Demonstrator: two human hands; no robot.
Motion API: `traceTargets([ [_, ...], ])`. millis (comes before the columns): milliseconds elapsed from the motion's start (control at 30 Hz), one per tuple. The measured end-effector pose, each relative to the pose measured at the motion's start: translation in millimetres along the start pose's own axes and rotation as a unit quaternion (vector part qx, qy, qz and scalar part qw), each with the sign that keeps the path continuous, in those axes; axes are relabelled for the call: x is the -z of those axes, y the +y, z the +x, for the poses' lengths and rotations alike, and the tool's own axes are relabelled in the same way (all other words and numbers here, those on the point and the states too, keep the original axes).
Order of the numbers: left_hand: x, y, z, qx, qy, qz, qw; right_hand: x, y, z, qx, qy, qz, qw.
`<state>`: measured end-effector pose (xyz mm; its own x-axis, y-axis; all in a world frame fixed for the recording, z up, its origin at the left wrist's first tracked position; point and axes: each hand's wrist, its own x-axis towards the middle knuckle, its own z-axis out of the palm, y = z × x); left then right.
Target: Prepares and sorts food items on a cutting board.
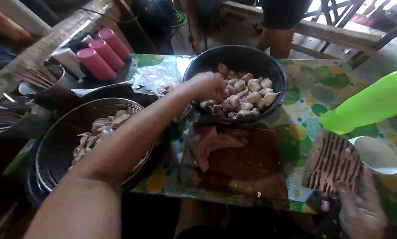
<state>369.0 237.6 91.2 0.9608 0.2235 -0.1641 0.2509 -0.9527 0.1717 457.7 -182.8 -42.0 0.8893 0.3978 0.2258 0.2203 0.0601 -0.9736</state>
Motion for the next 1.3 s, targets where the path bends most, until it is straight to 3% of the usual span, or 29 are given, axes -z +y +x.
traceTargets([
  [100,-15.5,8.2,-3.1,-0.095,-0.145,0.004,0.985,-4.6,-3.5,-0.8,-0.014,-0.014,-0.025,1.000],
  [167,-18.6,4.6,0.0,-0.067,-0.161,0.061,0.983,-5.1,-1.0,-3.2,-0.003,-0.024,-0.031,0.999],
  [233,-16.2,8.4,3.9,0.016,-0.184,0.134,0.974,-5.3,0.5,-4.9,-0.002,-0.023,-0.041,0.999],
  [500,-9.4,-31.3,20.3,0.150,-0.019,0.227,0.962,-0.5,2.1,-3.8,-0.035,0.000,-0.051,0.998],
  [567,-6.5,-49.2,23.3,0.143,0.028,0.238,0.960,-0.5,2.2,-3.7,-0.023,-0.001,-0.059,0.998],
  [667,0.4,-37.6,14.3,0.098,0.055,0.175,0.978,-1.3,1.7,-4.4,-0.012,-0.003,-0.076,0.997],
  [733,-2.3,-23.1,6.4,0.045,0.021,0.112,0.992,-2.5,0.2,-3.8,-0.020,-0.011,-0.078,0.997],
  [767,-4.2,-13.9,4.0,0.025,-0.038,0.083,0.995,-3.0,0.0,-3.6,-0.020,-0.015,-0.078,0.997],
  [867,-16.4,5.4,2.9,0.048,-0.179,0.114,0.976,-4.0,2.2,-4.0,-0.008,-0.027,-0.075,0.997],
  [1000,-16.2,9.6,7.6,0.122,-0.170,0.217,0.953,-3.0,1.9,-6.5,-0.019,-0.029,-0.092,0.995],
  [1300,-31.5,25.4,22.9,0.131,-0.218,0.184,0.949,-4.0,3.5,-6.7,-0.023,-0.028,-0.090,0.995],
])
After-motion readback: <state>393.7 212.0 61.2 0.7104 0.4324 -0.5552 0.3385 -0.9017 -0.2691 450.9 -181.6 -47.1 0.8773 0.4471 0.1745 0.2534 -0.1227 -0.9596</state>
